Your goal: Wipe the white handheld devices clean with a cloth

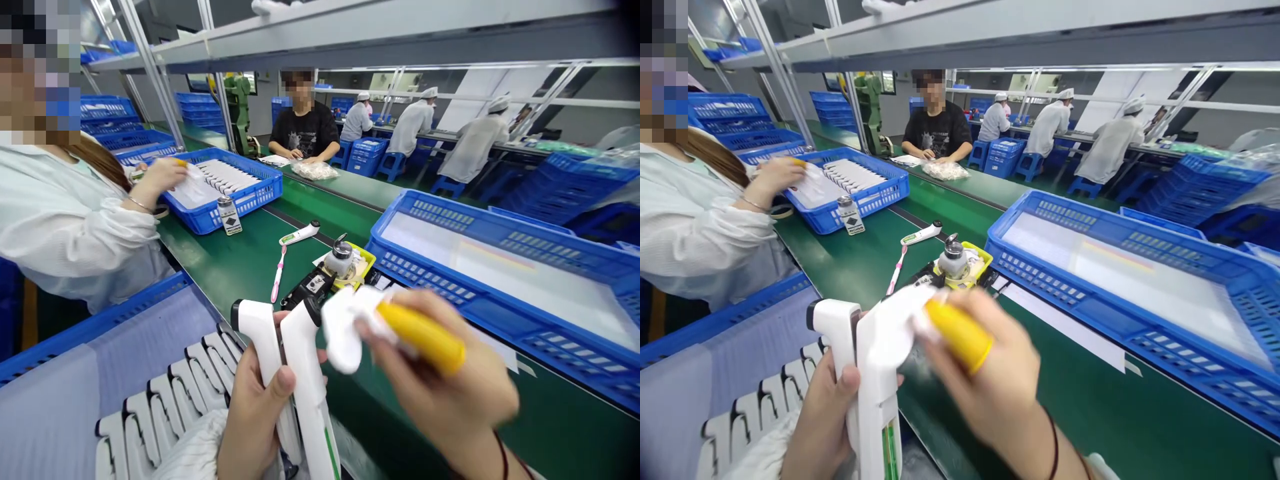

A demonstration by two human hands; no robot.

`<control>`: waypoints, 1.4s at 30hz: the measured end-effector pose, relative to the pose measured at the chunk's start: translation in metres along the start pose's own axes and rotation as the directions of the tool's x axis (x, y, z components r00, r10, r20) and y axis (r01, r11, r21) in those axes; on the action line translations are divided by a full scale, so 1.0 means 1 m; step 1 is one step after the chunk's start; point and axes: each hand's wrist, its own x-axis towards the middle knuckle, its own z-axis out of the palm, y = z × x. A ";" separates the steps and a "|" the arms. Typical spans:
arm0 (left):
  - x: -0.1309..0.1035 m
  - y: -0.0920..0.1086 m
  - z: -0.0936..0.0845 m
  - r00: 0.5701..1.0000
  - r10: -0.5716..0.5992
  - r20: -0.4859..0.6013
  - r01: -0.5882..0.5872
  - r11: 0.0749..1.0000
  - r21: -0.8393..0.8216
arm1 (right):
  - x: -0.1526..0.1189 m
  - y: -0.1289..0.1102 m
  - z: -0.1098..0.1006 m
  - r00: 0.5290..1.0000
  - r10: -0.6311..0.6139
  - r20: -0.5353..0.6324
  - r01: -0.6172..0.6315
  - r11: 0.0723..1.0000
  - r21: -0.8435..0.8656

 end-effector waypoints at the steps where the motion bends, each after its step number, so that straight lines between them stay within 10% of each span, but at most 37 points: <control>1: 0.001 -0.002 0.000 1.000 -0.004 0.015 0.003 0.999 0.035 | -0.009 -0.012 -0.003 0.997 -0.040 0.071 0.035 0.997 0.066; 5: 0.001 -0.007 -0.001 0.999 -0.036 0.034 0.030 0.988 0.154 | -0.027 -0.025 -0.005 0.945 -0.030 0.325 -0.042 0.976 0.214; 19: -0.011 -0.009 0.016 0.990 -0.144 0.011 0.141 0.982 0.129 | -0.022 -0.019 -0.027 0.902 -0.103 0.420 0.021 0.980 0.196; 26: -0.013 -0.010 0.019 0.966 -0.236 0.106 0.226 0.969 0.100 | -0.029 -0.018 -0.028 0.961 -0.014 0.277 0.026 0.999 -0.039; 29: -0.017 -0.008 0.022 0.940 -0.328 0.094 0.322 0.944 0.077 | -0.030 -0.004 -0.037 0.996 0.077 0.042 -0.064 0.966 -0.249; 34: -0.016 -0.010 0.022 0.949 -0.294 0.116 0.282 0.953 0.110 | -0.038 0.009 -0.048 0.921 0.228 -0.316 -0.309 0.921 -0.236; 38: -0.009 -0.018 0.011 0.958 -0.210 0.195 0.179 0.970 0.166 | -0.046 -0.003 -0.040 0.997 0.071 0.006 -0.069 0.990 -0.126; 42: -0.005 -0.024 0.001 0.948 -0.152 0.280 0.103 0.978 0.183 | -0.050 -0.013 -0.035 0.945 -0.048 0.323 0.050 0.999 0.001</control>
